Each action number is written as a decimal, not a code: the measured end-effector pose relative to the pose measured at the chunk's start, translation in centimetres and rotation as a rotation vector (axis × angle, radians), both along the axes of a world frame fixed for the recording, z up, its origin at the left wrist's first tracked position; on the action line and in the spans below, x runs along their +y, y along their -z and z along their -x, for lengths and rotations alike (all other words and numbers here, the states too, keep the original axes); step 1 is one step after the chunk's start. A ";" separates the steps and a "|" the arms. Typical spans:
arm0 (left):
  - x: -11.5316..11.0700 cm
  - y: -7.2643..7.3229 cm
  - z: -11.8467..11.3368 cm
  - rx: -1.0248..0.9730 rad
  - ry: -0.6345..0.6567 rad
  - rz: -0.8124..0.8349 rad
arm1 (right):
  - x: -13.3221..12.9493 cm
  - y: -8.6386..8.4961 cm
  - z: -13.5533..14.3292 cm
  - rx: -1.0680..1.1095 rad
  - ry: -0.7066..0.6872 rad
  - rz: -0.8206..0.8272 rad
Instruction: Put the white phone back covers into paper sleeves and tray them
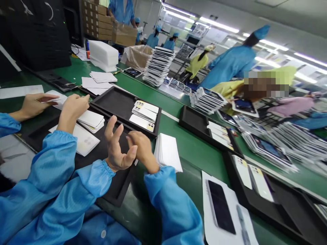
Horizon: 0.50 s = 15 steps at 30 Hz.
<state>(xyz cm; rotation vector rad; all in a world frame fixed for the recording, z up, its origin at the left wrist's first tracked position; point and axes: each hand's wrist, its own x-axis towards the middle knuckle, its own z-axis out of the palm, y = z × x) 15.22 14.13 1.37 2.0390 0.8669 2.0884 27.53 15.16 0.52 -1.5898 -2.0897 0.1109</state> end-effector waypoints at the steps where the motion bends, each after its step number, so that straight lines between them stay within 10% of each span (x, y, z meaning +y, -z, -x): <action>1: -0.4 -0.2 -0.2 -0.027 -0.001 -0.059 | 0.2 -0.8 -1.4 -0.036 0.061 0.012; 6: -0.4 -0.1 -0.8 0.202 -0.004 0.010 | 4.0 -2.7 -7.0 -0.212 0.262 0.156; 15: 0.4 1.0 -0.8 0.414 -0.039 0.169 | 11.8 -0.3 -11.0 -0.289 0.273 0.424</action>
